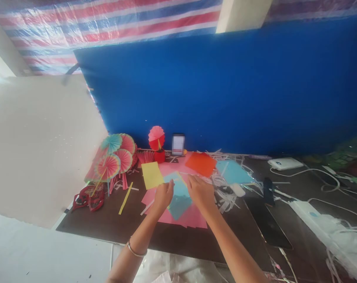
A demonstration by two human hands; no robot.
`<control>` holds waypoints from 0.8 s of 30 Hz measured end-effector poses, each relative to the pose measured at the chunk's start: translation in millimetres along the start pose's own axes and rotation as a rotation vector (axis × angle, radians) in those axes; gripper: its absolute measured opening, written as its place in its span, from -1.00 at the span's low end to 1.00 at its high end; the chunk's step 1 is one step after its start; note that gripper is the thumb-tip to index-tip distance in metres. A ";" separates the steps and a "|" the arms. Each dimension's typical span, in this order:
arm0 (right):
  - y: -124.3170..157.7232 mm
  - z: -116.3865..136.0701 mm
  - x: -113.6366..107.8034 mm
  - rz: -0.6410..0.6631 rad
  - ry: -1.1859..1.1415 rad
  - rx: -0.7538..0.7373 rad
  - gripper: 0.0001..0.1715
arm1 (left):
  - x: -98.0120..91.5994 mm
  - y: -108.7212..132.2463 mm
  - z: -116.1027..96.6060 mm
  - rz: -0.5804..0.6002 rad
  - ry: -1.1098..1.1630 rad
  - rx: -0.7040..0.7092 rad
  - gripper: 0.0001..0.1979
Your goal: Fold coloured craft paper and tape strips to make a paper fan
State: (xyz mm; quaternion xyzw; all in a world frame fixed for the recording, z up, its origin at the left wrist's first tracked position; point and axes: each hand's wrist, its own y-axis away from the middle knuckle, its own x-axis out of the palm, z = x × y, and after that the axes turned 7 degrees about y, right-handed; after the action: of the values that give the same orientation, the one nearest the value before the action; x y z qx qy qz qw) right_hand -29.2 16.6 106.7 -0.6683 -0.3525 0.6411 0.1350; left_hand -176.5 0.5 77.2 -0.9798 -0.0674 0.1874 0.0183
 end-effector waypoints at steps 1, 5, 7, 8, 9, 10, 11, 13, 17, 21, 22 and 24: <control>-0.2 -0.1 0.9 0.001 0.001 0.002 -0.71 | 0.8 0.4 0.7 0.009 0.025 0.002 -0.40; 0.6 0.5 4.5 0.032 0.010 0.008 -0.72 | 4.4 -0.7 2.2 0.009 0.045 0.002 -0.40; 1.7 1.3 6.2 0.063 0.005 0.011 -0.74 | 6.6 -5.1 3.1 -0.009 0.092 -0.008 -0.43; 2.4 1.8 7.0 0.074 0.003 0.013 -0.74 | 7.8 -8.4 3.7 -0.017 0.141 -0.017 -0.44; 3.0 2.3 7.8 0.080 0.003 0.014 -0.74 | 9.1 -12.4 4.3 -0.022 0.205 -0.032 -0.45; 3.7 2.7 8.6 0.083 0.005 0.015 -0.75 | 10.5 -16.8 4.7 -0.023 0.279 -0.057 -0.47; 4.3 3.1 9.2 0.083 0.006 0.014 -0.74 | 12.0 -21.2 4.9 -0.022 0.360 -0.092 -0.47; 5.3 3.5 10.1 0.079 0.009 0.015 -0.74 | 15.0 -29.3 4.4 -0.007 0.526 -0.166 -0.48; 6.0 2.7 10.2 0.087 0.008 0.006 -0.72 | 19.1 -39.6 3.0 0.023 0.661 -0.191 -0.49; 5.2 0.8 7.7 0.149 -0.012 -0.015 -0.69 | 20.4 -45.7 7.7 0.009 0.574 -0.109 -0.54; 4.9 0.3 6.7 0.171 -0.018 -0.022 -0.69 | 20.4 -47.1 9.7 0.012 0.557 -0.090 -0.54; 4.3 -0.7 4.4 0.214 -0.024 -0.041 -0.68 | 19.6 -49.3 13.7 0.024 0.546 -0.063 -0.55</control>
State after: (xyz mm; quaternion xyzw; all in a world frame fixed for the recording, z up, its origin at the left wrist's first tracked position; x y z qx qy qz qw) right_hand -27.5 16.5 100.7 -0.6969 -0.2937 0.6525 0.0474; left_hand -169.8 52.3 60.4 -0.9949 -0.0543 -0.0854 0.0030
